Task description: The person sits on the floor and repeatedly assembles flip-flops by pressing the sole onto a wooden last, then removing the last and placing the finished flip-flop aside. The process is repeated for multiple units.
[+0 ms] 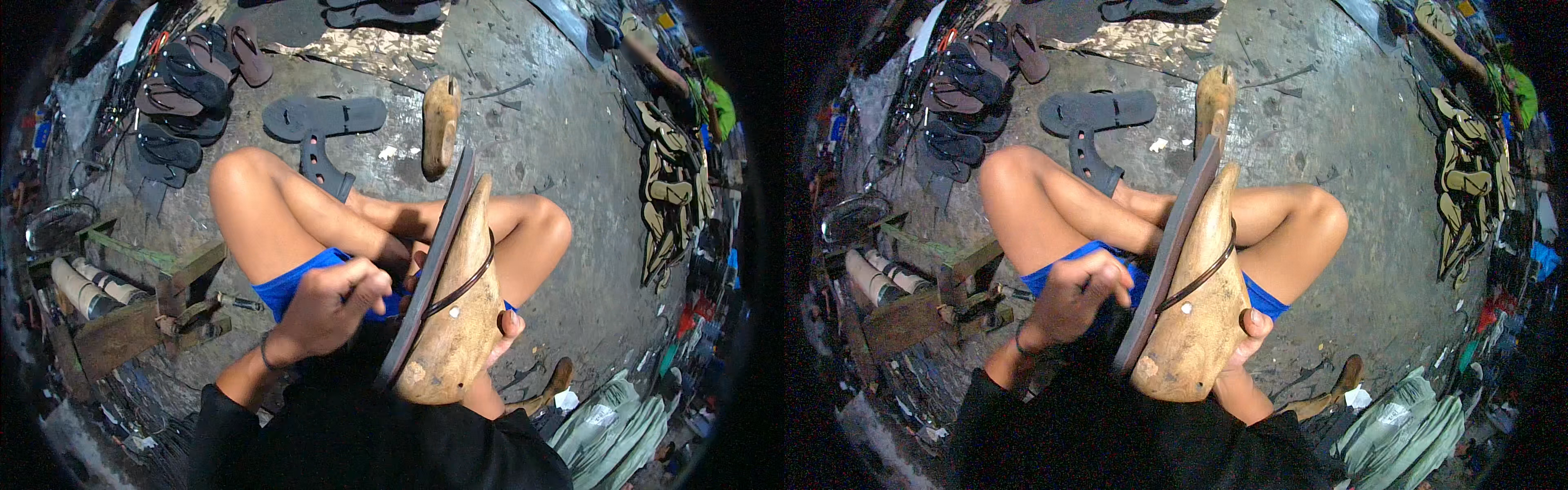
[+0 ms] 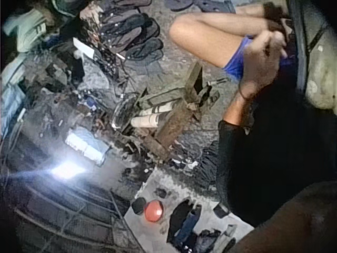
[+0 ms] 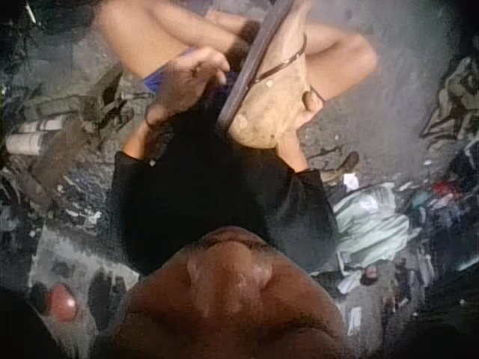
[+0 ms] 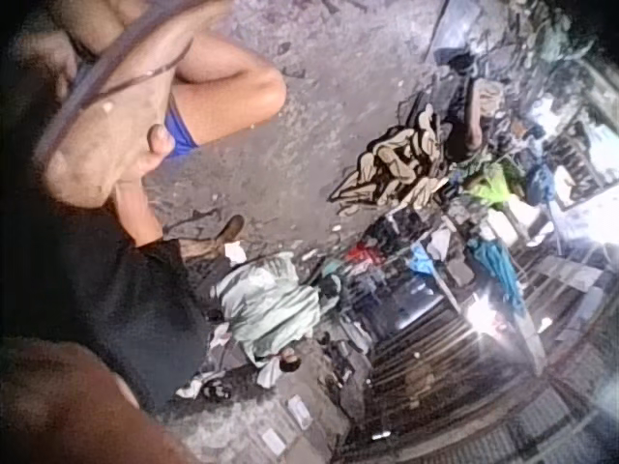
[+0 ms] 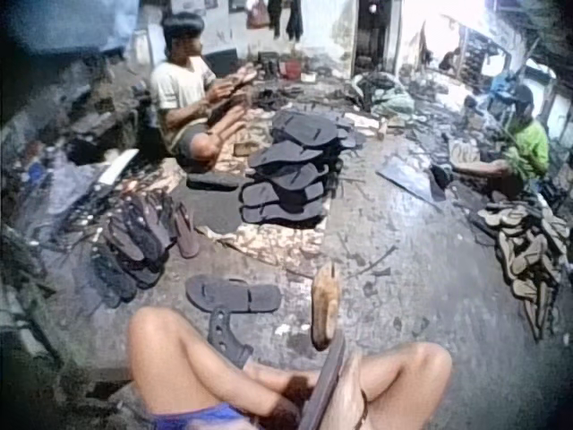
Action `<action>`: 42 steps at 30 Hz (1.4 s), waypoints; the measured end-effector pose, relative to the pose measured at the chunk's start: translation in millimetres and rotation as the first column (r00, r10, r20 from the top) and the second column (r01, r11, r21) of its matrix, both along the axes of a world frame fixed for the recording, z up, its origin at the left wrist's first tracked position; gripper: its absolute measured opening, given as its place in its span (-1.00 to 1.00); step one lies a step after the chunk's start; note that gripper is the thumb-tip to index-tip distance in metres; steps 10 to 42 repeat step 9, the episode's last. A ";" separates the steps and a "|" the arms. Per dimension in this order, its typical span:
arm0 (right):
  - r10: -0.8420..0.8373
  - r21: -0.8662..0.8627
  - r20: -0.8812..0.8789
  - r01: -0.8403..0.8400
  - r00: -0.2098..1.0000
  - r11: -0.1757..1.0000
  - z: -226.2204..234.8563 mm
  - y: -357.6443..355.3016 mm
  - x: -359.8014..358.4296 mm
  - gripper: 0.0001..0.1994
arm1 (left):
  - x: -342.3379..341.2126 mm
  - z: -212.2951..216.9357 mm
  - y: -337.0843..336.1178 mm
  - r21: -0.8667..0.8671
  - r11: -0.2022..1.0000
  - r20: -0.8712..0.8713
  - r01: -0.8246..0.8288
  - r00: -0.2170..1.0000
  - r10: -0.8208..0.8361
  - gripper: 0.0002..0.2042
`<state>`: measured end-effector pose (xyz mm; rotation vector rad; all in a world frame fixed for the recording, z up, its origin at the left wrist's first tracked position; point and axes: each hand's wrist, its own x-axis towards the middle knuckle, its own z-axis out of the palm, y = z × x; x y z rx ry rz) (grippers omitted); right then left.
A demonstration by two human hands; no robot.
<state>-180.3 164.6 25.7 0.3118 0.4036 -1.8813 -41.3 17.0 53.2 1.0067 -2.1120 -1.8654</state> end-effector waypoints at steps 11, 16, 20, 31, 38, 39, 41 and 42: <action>-0.049 0.233 -0.060 0.062 0.997 0.971 26.0 28.6 4.9 -0.12 | 4.1 -26.8 61.4 0.362 0.931 -0.128 0.056 0.992 -0.010 -0.75; -0.049 0.233 -0.060 0.062 0.997 0.971 26.0 28.6 4.9 -0.12 | 4.1 -26.8 61.4 0.362 0.931 -0.128 0.056 0.992 -0.010 -0.75; -0.049 0.233 -0.060 0.062 0.997 0.971 26.0 28.6 4.9 -0.12 | 4.1 -26.8 61.4 0.362 0.931 -0.128 0.056 0.992 -0.010 -0.75; -0.049 0.233 -0.060 0.062 0.997 0.971 26.0 28.6 4.9 -0.12 | 4.1 -26.8 61.4 0.362 0.931 -0.128 0.056 0.992 -0.010 -0.75; -0.049 0.233 -0.060 0.062 0.997 0.971 26.0 28.6 4.9 -0.12 | 4.1 -26.8 61.4 0.362 0.931 -0.128 0.056 0.992 -0.010 -0.75; -0.049 0.233 -0.060 0.062 0.997 0.971 26.0 28.6 4.9 -0.12 | 4.1 -26.8 61.4 0.362 0.931 -0.128 0.056 0.992 -0.010 -0.75; -0.049 0.233 -0.060 0.062 0.997 0.971 26.0 28.6 4.9 -0.12 | 4.1 -26.8 61.4 0.362 0.931 -0.128 0.056 0.992 -0.010 -0.75; -0.049 0.233 -0.060 0.062 0.997 0.971 26.0 28.6 4.9 -0.12 | 4.1 -26.8 61.4 0.362 0.931 -0.128 0.056 0.992 -0.010 -0.75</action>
